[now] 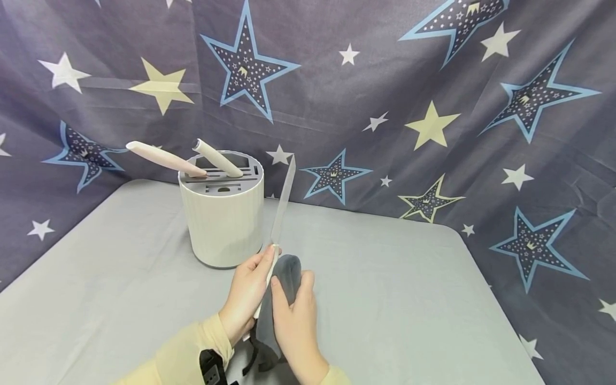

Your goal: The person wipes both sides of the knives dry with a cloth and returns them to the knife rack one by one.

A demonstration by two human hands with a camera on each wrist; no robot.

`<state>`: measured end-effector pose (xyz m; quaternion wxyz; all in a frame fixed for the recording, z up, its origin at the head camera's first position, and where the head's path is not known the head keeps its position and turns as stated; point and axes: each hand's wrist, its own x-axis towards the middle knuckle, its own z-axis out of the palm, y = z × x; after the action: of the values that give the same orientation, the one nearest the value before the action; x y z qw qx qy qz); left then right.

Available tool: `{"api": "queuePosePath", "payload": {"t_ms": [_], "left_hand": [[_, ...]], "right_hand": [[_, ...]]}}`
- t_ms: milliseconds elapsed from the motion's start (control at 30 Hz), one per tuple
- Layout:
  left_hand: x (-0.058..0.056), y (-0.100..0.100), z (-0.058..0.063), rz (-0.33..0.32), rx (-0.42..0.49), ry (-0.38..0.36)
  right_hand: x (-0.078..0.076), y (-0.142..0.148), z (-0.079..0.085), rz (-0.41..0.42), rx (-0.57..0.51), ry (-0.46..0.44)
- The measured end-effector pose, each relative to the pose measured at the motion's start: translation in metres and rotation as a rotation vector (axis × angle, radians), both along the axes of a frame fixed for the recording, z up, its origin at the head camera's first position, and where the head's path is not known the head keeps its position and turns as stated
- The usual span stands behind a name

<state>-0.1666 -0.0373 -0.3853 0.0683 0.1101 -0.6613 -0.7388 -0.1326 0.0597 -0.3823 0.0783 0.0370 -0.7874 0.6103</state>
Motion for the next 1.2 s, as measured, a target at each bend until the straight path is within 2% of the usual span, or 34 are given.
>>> {"api": "queuePosePath", "payload": {"t_ms": [267, 467, 633, 933, 1200], "left_hand": [[0.005, 0.002, 0.002, -0.036, 0.029, 0.001], [0.01, 0.006, 0.001, -0.016, 0.015, 0.028], [0.015, 0.009, 0.002, -0.017, 0.029, 0.022], [0.019, 0.014, -0.001, -0.008, -0.019, 0.021], [0.017, 0.012, -0.004, -0.003, -0.076, 0.048]], "right_hand": [[-0.01, 0.002, 0.003, -0.025, 0.005, 0.034], [-0.016, 0.005, 0.003, -0.047, 0.008, 0.059], [-0.02, 0.008, 0.004, -0.065, 0.009, 0.075], [-0.027, 0.012, 0.005, -0.105, -0.008, 0.098], [-0.024, 0.009, 0.002, -0.105, -0.029, 0.085]]}}
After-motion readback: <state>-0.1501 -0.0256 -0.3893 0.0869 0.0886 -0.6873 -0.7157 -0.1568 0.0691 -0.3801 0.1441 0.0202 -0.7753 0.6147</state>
